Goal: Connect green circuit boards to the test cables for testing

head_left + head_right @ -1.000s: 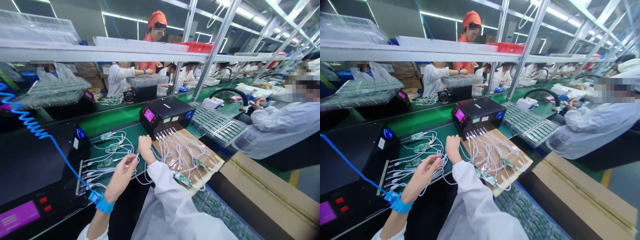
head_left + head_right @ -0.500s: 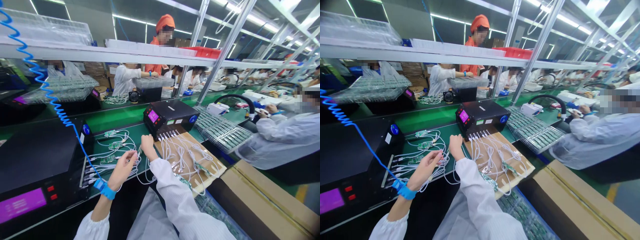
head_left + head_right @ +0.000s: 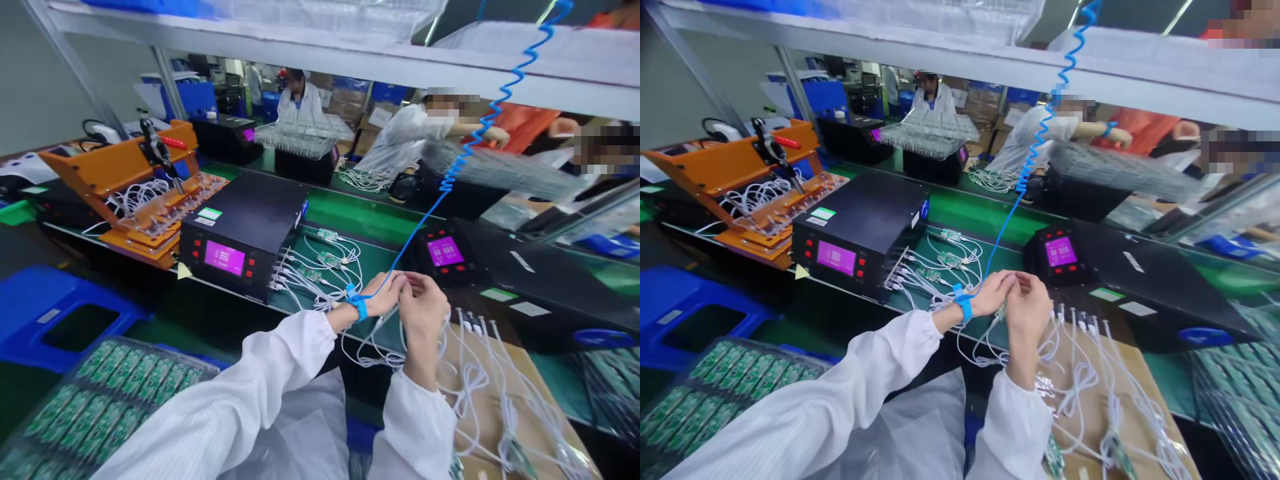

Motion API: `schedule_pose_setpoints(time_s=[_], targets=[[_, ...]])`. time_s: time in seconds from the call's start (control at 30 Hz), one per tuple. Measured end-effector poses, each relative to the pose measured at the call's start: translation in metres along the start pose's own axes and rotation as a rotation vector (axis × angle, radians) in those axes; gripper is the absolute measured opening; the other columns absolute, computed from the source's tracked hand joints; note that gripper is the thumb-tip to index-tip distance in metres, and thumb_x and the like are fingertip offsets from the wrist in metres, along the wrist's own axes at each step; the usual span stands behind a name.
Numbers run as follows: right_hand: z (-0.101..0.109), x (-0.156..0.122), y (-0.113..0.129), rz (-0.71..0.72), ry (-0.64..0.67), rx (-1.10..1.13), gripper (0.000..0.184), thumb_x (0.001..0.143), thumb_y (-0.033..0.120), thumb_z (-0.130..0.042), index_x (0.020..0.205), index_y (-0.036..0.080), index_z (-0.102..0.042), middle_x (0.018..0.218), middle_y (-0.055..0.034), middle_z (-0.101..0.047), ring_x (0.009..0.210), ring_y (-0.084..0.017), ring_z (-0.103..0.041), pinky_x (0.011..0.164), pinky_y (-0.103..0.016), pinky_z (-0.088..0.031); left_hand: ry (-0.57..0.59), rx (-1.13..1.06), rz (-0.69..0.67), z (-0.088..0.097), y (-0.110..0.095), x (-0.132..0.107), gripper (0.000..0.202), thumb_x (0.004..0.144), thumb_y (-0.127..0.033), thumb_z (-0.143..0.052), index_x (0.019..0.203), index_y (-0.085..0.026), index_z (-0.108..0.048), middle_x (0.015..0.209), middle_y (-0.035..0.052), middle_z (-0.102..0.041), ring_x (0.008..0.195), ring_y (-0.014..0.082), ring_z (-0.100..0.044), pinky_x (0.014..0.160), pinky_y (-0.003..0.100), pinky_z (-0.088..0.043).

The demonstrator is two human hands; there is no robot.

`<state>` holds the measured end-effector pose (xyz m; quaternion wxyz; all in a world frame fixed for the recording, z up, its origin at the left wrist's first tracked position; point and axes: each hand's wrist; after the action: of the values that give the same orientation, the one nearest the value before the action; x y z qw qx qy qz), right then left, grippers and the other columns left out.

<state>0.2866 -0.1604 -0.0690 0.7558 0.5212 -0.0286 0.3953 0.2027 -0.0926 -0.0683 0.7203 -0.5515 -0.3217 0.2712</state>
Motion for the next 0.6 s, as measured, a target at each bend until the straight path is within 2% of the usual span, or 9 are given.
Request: schedule_pose_setpoints(time_s=[0.1, 0.17, 0.23, 0.33, 0.43, 0.6], targets=[[0.005, -0.002, 0.006, -0.034, -0.014, 0.07, 0.031, 0.081, 0.042, -0.064, 0.095, 0.016, -0.074, 0.091, -0.0169, -0.078, 0.081, -0.028, -0.075, 0.082, -0.046, -0.062, -0.01, -0.059, -0.017, -0.003, 0.003, -0.003, 0.031, 0.104, -0.026, -0.045, 0.116, -0.017, -0.072, 0.121, 0.0124, -0.075, 0.121, 0.0256, -0.066, 0.116, 0.043, -0.047], [0.005, -0.003, 0.01, -0.059, -0.01, 0.13, 0.032, 0.08, 0.045, -0.066, 0.092, 0.016, -0.073, 0.089, -0.0167, -0.078, 0.082, -0.029, -0.076, 0.083, -0.047, -0.063, -0.012, -0.129, -0.013, -0.003, 0.006, -0.004, 0.028, 0.103, -0.025, -0.047, 0.11, -0.017, -0.073, 0.115, 0.0121, -0.076, 0.115, 0.0253, -0.067, 0.112, 0.042, -0.05], [0.003, -0.004, 0.012, -0.106, 0.014, 0.219, 0.034, 0.08, 0.047, -0.066, 0.092, 0.016, -0.072, 0.088, -0.016, -0.078, 0.081, -0.028, -0.076, 0.083, -0.047, -0.063, -0.02, -0.221, 0.008, -0.001, 0.01, -0.002, 0.027, 0.104, -0.025, -0.047, 0.109, -0.016, -0.072, 0.106, 0.011, -0.076, 0.104, 0.0225, -0.07, 0.103, 0.038, -0.055], [-0.001, -0.008, 0.013, -0.182, 0.026, 0.311, 0.032, 0.084, 0.044, -0.063, 0.097, 0.015, -0.07, 0.09, -0.0155, -0.078, 0.081, -0.026, -0.077, 0.083, -0.043, -0.063, -0.076, -0.367, 0.082, 0.005, 0.017, 0.006, 0.035, 0.109, -0.031, -0.036, 0.12, -0.013, -0.065, 0.092, 0.0098, -0.072, 0.082, 0.0184, -0.07, 0.081, 0.033, -0.059], [-0.007, -0.018, 0.017, -0.173, 0.061, 0.23, 0.023, 0.087, 0.036, -0.064, 0.095, 0.015, -0.071, 0.095, -0.0141, -0.079, 0.086, -0.025, -0.076, 0.085, -0.039, -0.061, -0.162, -0.497, 0.135, 0.01, 0.022, 0.015, 0.034, 0.11, -0.036, -0.038, 0.12, -0.014, -0.063, 0.091, 0.0084, -0.07, 0.079, 0.0156, -0.068, 0.077, 0.029, -0.057], [-0.014, -0.038, 0.023, -0.215, 0.217, 0.08, 0.011, 0.089, 0.023, -0.07, 0.097, 0.015, -0.072, 0.09, -0.0091, -0.08, 0.083, -0.022, -0.076, 0.081, -0.031, -0.058, -0.255, -0.669, 0.196, 0.011, 0.017, 0.018, 0.028, 0.109, -0.035, -0.046, 0.112, -0.015, -0.066, 0.085, 0.0049, -0.067, 0.074, 0.0131, -0.066, 0.073, 0.025, -0.056]])
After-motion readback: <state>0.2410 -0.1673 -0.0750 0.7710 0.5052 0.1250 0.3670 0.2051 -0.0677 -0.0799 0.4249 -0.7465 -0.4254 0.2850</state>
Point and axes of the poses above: each hand's wrist, its own x-axis towards the middle knuckle, its own z-axis out of the back of the hand, y = z × x
